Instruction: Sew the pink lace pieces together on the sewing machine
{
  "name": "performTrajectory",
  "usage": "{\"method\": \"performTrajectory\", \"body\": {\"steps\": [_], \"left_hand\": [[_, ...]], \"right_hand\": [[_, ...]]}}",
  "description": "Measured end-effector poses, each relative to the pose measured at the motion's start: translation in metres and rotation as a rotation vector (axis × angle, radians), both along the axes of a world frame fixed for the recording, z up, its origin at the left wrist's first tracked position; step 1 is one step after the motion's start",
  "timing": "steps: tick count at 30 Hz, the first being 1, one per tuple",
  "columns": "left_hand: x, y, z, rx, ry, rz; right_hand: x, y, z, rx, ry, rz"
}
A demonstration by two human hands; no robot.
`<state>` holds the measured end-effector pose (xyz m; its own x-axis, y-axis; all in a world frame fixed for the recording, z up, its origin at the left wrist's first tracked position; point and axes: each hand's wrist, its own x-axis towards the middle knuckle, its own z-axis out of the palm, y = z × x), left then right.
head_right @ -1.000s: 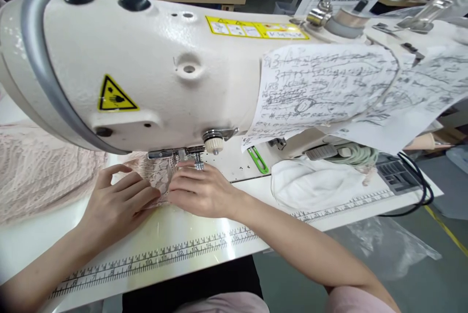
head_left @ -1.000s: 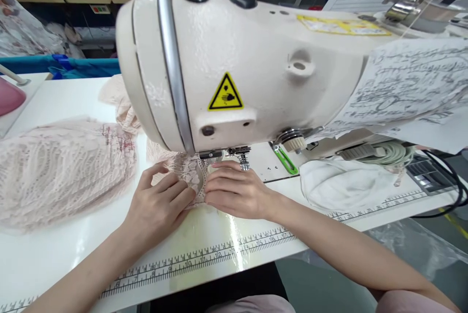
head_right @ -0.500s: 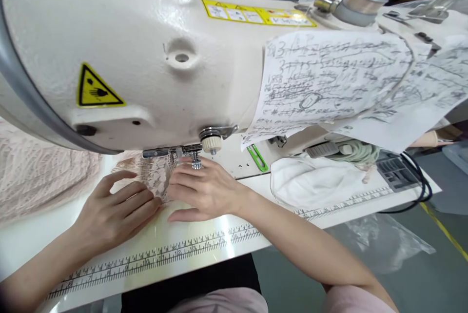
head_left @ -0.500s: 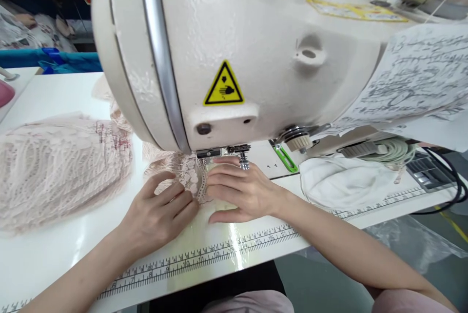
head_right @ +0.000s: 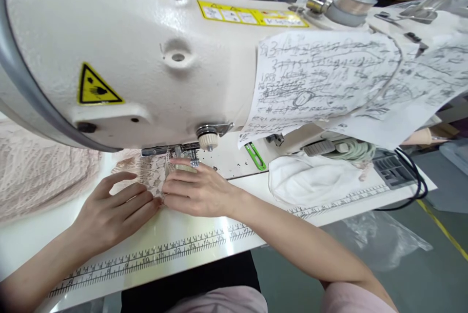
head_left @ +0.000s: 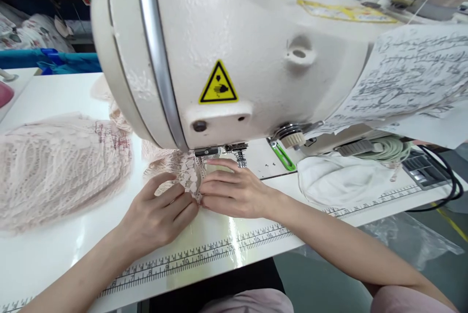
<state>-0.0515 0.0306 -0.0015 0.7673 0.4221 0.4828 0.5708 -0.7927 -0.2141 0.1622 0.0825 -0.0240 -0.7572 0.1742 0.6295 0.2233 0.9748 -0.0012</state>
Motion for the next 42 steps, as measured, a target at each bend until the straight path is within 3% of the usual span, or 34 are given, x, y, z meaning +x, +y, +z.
{"method": "performTrajectory", "body": {"steps": [4, 10, 15, 25, 42], "left_hand": [[-0.002, 0.001, -0.002, -0.07, -0.003, -0.006], [-0.007, 0.014, -0.016, -0.302, 0.019, 0.108], [-0.01, 0.02, -0.025, -0.291, 0.09, 0.193], [-0.019, 0.026, -0.021, -0.298, 0.128, 0.149], [-0.018, 0.025, -0.019, -0.285, 0.156, 0.191]], "right_hand": [[0.001, 0.0, -0.002, 0.01, 0.013, 0.008], [0.003, -0.001, -0.004, -0.027, -0.03, -0.013], [-0.003, -0.003, -0.007, -0.039, 0.012, -0.024], [-0.01, -0.005, -0.009, -0.007, 0.083, -0.018], [-0.01, -0.006, -0.012, -0.02, 0.109, -0.03]]}}
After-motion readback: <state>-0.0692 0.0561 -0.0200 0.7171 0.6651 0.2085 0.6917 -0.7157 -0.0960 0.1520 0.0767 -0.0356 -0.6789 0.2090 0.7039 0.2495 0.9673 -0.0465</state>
